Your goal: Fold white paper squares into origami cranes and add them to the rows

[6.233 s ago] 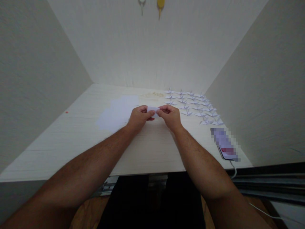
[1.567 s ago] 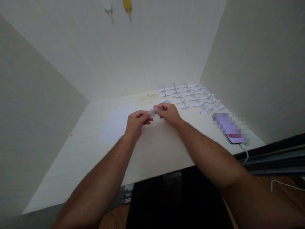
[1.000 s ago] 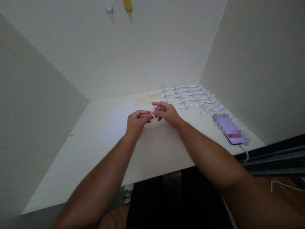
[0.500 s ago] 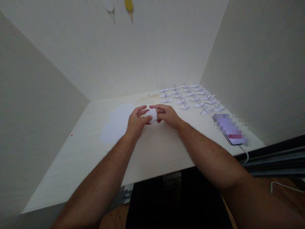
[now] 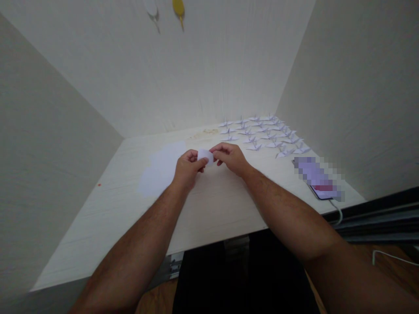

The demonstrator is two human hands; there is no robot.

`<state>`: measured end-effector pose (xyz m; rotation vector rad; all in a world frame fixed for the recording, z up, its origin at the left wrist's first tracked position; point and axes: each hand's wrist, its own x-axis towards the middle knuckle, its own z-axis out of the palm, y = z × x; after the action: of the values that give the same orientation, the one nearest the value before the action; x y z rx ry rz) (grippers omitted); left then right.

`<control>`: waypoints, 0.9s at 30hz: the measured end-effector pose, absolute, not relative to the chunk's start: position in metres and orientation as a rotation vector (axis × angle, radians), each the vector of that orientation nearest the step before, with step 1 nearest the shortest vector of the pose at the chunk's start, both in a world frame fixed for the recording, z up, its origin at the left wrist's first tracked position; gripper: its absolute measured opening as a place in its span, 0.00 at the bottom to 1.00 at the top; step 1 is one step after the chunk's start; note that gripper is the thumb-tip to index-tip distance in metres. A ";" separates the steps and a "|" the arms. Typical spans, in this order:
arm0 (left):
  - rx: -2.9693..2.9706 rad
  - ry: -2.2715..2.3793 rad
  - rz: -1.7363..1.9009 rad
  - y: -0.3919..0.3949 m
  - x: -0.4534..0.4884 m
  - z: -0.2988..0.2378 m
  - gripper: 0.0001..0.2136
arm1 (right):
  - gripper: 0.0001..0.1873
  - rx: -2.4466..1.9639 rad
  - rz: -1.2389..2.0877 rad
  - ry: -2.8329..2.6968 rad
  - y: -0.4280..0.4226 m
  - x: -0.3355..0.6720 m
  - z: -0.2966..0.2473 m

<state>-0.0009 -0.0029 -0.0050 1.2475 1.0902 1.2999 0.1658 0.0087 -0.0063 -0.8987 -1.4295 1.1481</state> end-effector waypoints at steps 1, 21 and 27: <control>1.243 1.077 1.306 -0.003 -0.001 -0.005 0.13 | 0.13 -0.903 1.144 -1.420 0.008 0.166 -0.006; 1.314 1.235 1.299 -0.002 -0.002 -0.008 0.07 | 0.11 -0.989 0.985 -1.459 0.010 0.165 -0.011; 1.236 1.236 1.304 -0.004 -0.002 -0.003 0.04 | 0.09 -1.036 0.924 -1.506 0.010 0.167 -0.011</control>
<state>-0.0017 -0.0036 -0.0033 1.2355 1.2362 1.3043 0.1668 0.0101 -0.0110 -1.0356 -1.5061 0.9244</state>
